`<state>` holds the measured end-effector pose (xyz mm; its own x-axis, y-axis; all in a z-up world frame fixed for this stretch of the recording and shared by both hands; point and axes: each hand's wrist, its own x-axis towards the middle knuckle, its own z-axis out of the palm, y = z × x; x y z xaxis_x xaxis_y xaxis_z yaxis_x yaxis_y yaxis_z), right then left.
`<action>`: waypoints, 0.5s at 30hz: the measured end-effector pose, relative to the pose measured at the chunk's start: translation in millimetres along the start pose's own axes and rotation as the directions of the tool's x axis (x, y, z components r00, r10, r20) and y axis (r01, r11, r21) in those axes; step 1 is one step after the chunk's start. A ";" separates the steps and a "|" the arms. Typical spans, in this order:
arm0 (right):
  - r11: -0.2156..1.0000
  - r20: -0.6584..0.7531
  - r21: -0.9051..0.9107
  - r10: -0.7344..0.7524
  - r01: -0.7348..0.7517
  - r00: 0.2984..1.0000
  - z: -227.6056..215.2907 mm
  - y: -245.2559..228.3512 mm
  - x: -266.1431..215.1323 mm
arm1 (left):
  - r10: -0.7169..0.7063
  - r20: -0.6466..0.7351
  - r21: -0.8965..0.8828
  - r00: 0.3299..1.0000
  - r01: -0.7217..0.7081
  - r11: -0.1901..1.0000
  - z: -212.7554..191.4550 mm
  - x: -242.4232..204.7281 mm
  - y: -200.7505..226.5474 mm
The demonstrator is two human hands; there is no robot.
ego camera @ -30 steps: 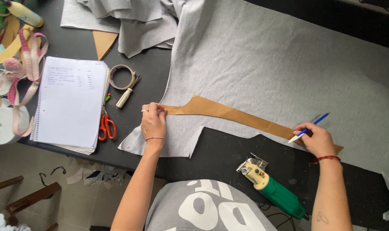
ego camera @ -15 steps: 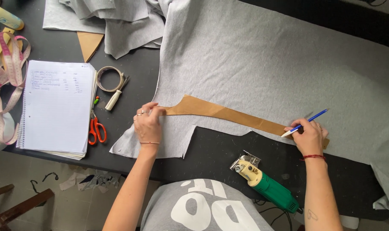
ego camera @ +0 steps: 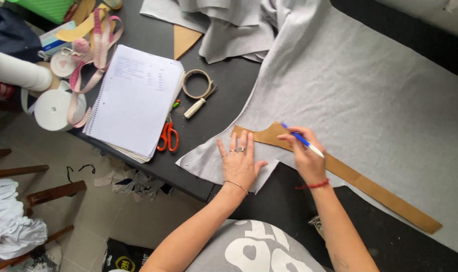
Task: The person uses an electric rotary cutter to cut a large piece of gray fabric on a black table. They then use a cardboard pattern and a blue pen to trace a shape onto the fabric before cutting it out with the rotary cutter. Finally, they fold the cut fabric pieces.
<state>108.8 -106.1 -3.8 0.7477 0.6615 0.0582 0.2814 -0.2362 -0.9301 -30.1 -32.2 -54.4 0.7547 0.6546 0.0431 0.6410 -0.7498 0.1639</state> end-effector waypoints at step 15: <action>0.981 0.474 -0.187 0.141 -0.057 0.869 108.7 9.4 34.9 | -0.015 0.322 -0.090 0.946 0.047 0.995 0.4 -0.4 -11.0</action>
<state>72.1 -7.8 -50.0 0.4048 0.8789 -0.2522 0.3458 -0.4025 -0.8476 -37.5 -24.2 -56.6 0.7496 0.6000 -0.2795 0.6603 -0.7069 0.2537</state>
